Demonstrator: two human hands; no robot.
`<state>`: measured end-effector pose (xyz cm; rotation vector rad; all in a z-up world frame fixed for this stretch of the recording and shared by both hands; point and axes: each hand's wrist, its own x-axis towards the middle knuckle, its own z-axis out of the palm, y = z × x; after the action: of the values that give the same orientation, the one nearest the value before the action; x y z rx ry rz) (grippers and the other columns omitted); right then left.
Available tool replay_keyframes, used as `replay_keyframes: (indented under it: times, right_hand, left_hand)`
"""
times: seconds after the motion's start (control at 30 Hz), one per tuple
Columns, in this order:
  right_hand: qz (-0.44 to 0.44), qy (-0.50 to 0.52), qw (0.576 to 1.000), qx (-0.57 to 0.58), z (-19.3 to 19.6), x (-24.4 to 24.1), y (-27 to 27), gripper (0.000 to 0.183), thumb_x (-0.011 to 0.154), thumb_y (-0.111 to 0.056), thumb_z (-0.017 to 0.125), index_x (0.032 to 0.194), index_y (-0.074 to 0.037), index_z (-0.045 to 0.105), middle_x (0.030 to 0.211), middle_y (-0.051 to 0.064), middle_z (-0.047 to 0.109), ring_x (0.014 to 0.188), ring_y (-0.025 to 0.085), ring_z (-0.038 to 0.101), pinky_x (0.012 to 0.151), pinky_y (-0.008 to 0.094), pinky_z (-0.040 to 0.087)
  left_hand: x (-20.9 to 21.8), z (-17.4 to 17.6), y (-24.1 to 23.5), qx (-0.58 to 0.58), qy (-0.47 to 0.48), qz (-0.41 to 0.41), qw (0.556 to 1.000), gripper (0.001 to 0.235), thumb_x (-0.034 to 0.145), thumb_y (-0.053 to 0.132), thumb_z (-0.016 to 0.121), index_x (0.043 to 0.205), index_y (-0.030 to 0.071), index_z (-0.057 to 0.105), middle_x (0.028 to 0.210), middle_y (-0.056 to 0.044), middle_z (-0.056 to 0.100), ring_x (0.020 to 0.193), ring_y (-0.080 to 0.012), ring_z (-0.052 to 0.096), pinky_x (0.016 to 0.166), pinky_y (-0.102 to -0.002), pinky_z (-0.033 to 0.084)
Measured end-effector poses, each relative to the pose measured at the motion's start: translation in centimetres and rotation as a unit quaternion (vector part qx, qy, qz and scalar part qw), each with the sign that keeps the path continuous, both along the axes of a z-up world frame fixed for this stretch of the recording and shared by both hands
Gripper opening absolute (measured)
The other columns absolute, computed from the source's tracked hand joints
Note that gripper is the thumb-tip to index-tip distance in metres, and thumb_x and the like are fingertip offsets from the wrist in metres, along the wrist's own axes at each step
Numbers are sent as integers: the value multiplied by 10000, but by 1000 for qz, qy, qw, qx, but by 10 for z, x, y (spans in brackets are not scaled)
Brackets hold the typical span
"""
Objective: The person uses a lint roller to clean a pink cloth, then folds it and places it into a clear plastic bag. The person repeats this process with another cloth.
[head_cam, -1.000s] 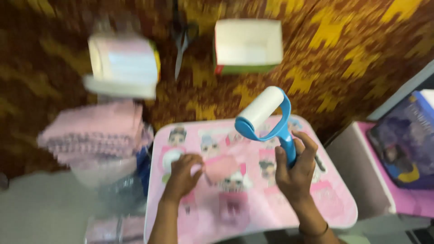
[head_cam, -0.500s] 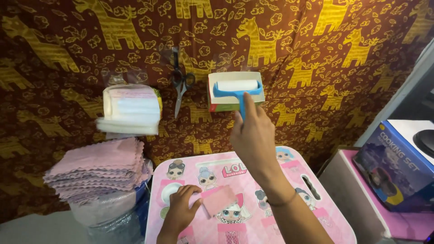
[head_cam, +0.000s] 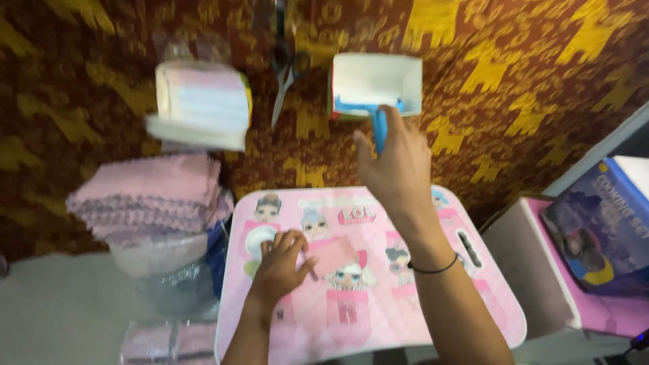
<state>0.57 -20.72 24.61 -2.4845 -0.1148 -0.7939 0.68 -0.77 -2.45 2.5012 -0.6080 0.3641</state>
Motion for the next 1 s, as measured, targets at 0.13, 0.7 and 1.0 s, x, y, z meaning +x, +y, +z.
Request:
replay_keyframes:
  times: [0.13, 0.7, 1.0]
  right_hand:
    - [15, -102, 994, 25, -16, -30, -3, 547, 1024, -292, 659, 1467, -70, 428, 1110, 195, 541, 956, 372, 554, 729, 522, 465]
    - [273, 181, 945, 19, -253, 42, -42, 409, 801, -378, 818, 1097, -104, 749, 1220, 173, 633, 1168, 374, 492, 996, 526, 343]
    - [357, 217, 842, 341, -270, 43, -52, 168, 898, -56, 751, 1051, -38, 685, 823, 159, 731, 710, 250, 642, 688, 382, 505]
  left_hand:
    - [-3, 5, -1, 7, 8, 3, 1000, 273, 904, 420, 611, 932, 161, 531, 1169, -6, 545, 1078, -247, 493, 823, -432, 314]
    - [4, -12, 3, 34, -17, -18, 999, 231, 987, 399, 536, 1002, 177, 477, 1122, -2, 527, 1159, -246, 452, 938, -442, 327]
    - [-9, 14, -1, 44, 18, -18, 999, 207, 984, 362, 598, 944, 189, 491, 1128, 2, 541, 1183, -247, 458, 971, -463, 329]
